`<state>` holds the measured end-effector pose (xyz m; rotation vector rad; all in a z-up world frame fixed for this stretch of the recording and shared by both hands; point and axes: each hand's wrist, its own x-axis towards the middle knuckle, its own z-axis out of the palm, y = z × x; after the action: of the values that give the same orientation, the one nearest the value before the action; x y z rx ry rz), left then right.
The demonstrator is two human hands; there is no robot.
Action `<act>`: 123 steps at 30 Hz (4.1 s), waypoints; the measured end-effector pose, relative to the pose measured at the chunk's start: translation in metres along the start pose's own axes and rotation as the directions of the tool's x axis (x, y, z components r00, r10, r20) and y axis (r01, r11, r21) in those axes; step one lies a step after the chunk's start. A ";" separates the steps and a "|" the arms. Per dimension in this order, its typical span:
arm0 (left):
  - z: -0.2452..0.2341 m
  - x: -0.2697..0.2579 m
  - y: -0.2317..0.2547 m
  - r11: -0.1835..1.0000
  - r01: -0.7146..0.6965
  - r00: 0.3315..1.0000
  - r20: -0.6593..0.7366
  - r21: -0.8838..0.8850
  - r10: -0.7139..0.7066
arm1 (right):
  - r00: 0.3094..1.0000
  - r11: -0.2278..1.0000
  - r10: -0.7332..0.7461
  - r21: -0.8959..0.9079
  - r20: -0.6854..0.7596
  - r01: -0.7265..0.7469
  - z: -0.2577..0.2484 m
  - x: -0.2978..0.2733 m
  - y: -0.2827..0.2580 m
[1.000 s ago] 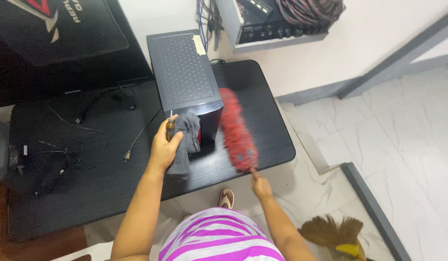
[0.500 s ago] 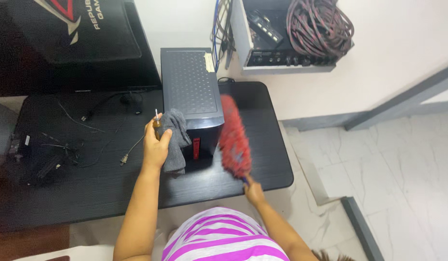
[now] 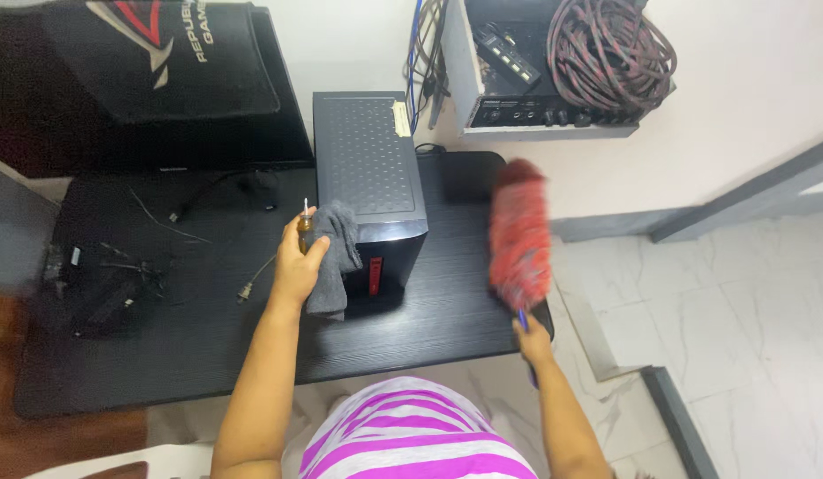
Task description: The person cleans a desk surface using a duster and a cloth. They move a mousepad and a computer tower aside, wipe the desk, dust the tower, and then return the items to their original positions.
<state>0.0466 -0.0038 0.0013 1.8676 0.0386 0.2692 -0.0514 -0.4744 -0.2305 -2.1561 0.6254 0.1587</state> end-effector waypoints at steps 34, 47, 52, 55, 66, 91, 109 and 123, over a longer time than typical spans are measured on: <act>-0.021 0.036 -0.145 0.890 0.250 0.944 0.299 -0.381 -0.138 | 0.799 0.629 -0.601 0.602 -0.025 0.492 0.144 0.019 -0.178; 0.051 -0.005 -0.137 0.874 0.249 0.924 0.373 -0.417 -0.085 | 0.740 0.482 -0.663 0.689 -0.118 0.541 0.092 0.066 -0.204; 0.069 -0.019 -0.112 0.855 0.243 0.916 0.398 -0.458 -0.047 | 0.755 0.415 -0.653 0.801 -0.068 0.431 0.079 0.083 -0.194; 0.075 -0.020 -0.102 0.881 0.216 0.911 0.411 -0.421 -0.027 | 0.761 0.396 -0.646 0.821 -0.070 0.411 0.072 0.085 -0.189; 0.117 -0.031 -0.076 0.876 0.264 0.849 0.529 -0.403 -0.012 | 0.809 0.284 -0.574 0.896 -0.125 0.340 0.028 0.095 -0.152; 0.196 0.018 -0.072 0.921 0.221 0.687 0.722 -0.321 0.087 | 0.858 0.403 -0.392 0.777 -0.331 0.483 -0.041 0.064 -0.118; 0.217 0.025 -0.180 0.887 0.296 0.673 0.736 -0.353 0.068 | 0.977 0.373 -0.009 0.907 0.214 -0.196 0.000 0.027 -0.084; 0.278 0.049 -0.178 0.724 0.513 0.627 0.777 -0.460 0.049 | 0.985 0.290 -0.159 0.957 0.071 -0.022 0.003 0.087 -0.072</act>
<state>0.1709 -0.2013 -0.2374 1.1011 -0.3321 -0.6614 0.0592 -0.4693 -0.2096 -0.9189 0.3509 -0.1054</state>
